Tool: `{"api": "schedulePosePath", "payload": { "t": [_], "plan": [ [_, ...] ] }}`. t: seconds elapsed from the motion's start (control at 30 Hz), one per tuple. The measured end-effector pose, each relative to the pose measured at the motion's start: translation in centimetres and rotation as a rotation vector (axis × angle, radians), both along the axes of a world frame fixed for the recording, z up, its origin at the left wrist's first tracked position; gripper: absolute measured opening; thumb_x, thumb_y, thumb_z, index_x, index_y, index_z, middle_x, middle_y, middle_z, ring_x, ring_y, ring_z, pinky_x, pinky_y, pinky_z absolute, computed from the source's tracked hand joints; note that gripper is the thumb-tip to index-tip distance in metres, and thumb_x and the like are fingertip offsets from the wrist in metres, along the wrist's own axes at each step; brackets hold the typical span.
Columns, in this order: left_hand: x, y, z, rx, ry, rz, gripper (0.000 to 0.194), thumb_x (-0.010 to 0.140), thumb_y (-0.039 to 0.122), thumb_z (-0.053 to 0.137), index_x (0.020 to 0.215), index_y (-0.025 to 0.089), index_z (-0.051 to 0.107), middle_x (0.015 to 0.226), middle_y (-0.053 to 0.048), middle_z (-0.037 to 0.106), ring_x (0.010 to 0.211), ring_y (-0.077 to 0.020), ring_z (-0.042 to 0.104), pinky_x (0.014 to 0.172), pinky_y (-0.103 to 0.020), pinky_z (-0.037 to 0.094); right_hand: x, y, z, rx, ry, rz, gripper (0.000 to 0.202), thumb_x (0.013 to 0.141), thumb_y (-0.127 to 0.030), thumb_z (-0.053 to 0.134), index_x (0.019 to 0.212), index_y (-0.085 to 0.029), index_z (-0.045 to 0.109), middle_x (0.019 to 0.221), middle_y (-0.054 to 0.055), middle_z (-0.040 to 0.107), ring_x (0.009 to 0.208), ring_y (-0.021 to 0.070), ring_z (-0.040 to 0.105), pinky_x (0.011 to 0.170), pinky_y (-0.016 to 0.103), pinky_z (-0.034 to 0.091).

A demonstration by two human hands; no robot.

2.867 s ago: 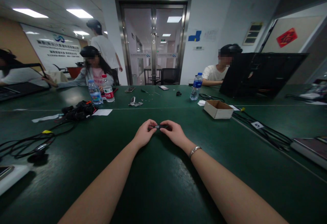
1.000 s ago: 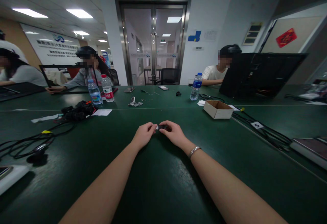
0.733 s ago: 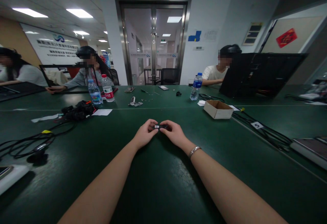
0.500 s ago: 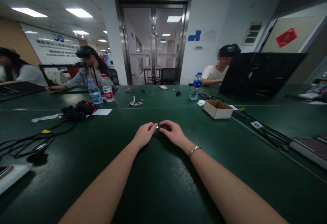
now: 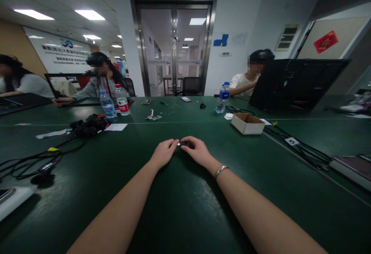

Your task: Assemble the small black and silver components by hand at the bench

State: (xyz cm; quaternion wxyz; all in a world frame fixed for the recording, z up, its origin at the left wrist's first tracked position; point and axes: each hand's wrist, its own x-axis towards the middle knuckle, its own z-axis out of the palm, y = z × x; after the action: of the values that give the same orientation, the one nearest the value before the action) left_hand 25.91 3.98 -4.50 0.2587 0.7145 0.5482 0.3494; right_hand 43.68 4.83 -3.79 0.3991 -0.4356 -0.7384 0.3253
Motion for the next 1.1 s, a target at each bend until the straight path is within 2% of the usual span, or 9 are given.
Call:
{"api": "schedulePosePath", "payload": {
  "t": [0.13, 0.27, 0.33, 0.4, 0.57, 0.83, 0.97, 1.1],
  "plan": [
    [0.1, -0.2, 0.2, -0.022, 0.011, 0.050, 0.053, 0.087, 0.061, 0.029, 0.066, 0.020, 0.056, 0.062, 0.000, 0.056, 0.059, -0.0164, 0.051, 0.058, -0.027, 0.033, 0.0, 0.0, 0.0, 0.018, -0.023, 0.009, 0.023, 0.076, -0.022, 0.063, 0.099, -0.018, 0.066, 0.090, 0.002, 0.066, 0.075, 0.0129, 0.058, 0.072, 0.028, 0.048],
    [0.1, -0.1, -0.2, -0.027, -0.054, 0.035, 0.041, 0.086, 0.058, 0.038, 0.090, 0.023, 0.057, 0.073, 0.001, 0.061, 0.067, -0.0155, 0.056, 0.061, -0.025, 0.038, 0.0, 0.2, -0.2, 0.012, -0.008, -0.019, 0.022, 0.076, -0.022, 0.063, 0.098, -0.018, 0.066, 0.088, 0.002, 0.066, 0.074, 0.0128, 0.058, 0.072, 0.028, 0.048],
    [0.1, 0.0, -0.3, -0.019, -0.058, 0.025, 0.036, 0.084, 0.055, 0.044, 0.096, 0.023, 0.056, 0.075, 0.002, 0.061, 0.069, -0.0148, 0.056, 0.062, -0.024, 0.039, 0.0, 0.3, -0.3, 0.015, 0.009, -0.022, 0.022, 0.076, -0.023, 0.063, 0.098, -0.018, 0.066, 0.088, 0.002, 0.066, 0.075, 0.0129, 0.058, 0.073, 0.028, 0.048],
    [0.1, 0.0, -0.2, -0.016, -0.034, 0.030, 0.036, 0.084, 0.055, 0.043, 0.091, 0.022, 0.057, 0.073, 0.002, 0.059, 0.068, -0.0144, 0.055, 0.062, -0.024, 0.039, 0.0, 0.3, -0.4, 0.014, 0.010, -0.016, 0.023, 0.076, -0.024, 0.064, 0.098, -0.018, 0.066, 0.089, 0.002, 0.067, 0.075, 0.0130, 0.058, 0.073, 0.028, 0.048],
    [0.2, -0.3, 0.2, 0.003, 0.048, 0.034, 0.052, 0.086, 0.061, 0.031, 0.069, 0.019, 0.055, 0.065, 0.001, 0.055, 0.063, -0.0149, 0.051, 0.059, -0.025, 0.036, 0.0, 0.0, -0.2, 0.012, -0.033, 0.017, 0.025, 0.076, -0.021, 0.063, 0.100, -0.018, 0.065, 0.088, 0.003, 0.066, 0.072, 0.0128, 0.057, 0.069, 0.027, 0.048],
    [0.1, -0.2, 0.2, -0.035, 0.103, 0.069, 0.061, 0.086, 0.064, 0.025, 0.059, 0.018, 0.052, 0.057, 0.001, 0.054, 0.053, -0.0137, 0.047, 0.054, -0.026, 0.028, -0.2, -0.2, -0.3, 0.252, -0.172, 0.098, 0.021, 0.076, -0.019, 0.065, 0.097, -0.019, 0.062, 0.094, 0.003, 0.064, 0.084, 0.0152, 0.058, 0.077, 0.029, 0.046],
    [0.4, -0.5, 0.3, -0.025, 0.166, 0.074, 0.064, 0.088, 0.061, 0.021, 0.059, 0.017, 0.057, 0.060, -0.002, 0.058, 0.056, -0.0156, 0.051, 0.054, -0.027, 0.029, -0.4, -0.9, 0.2, 0.319, -0.328, 0.125, 0.015, 0.082, -0.021, 0.061, 0.096, -0.018, 0.059, 0.094, 0.004, 0.063, 0.084, 0.0155, 0.058, 0.075, 0.028, 0.044],
    [0.7, -1.2, 1.0, -0.033, 0.243, 0.062, 0.065, 0.090, 0.058, 0.016, 0.065, 0.018, 0.060, 0.069, -0.004, 0.064, 0.064, -0.0181, 0.057, 0.058, -0.028, 0.034, -0.7, -1.6, 0.9, 0.446, -0.619, 0.163, 0.015, 0.087, -0.019, 0.053, 0.100, -0.016, 0.057, 0.094, 0.008, 0.063, 0.085, 0.0182, 0.055, 0.078, 0.031, 0.043]
  ]
}}
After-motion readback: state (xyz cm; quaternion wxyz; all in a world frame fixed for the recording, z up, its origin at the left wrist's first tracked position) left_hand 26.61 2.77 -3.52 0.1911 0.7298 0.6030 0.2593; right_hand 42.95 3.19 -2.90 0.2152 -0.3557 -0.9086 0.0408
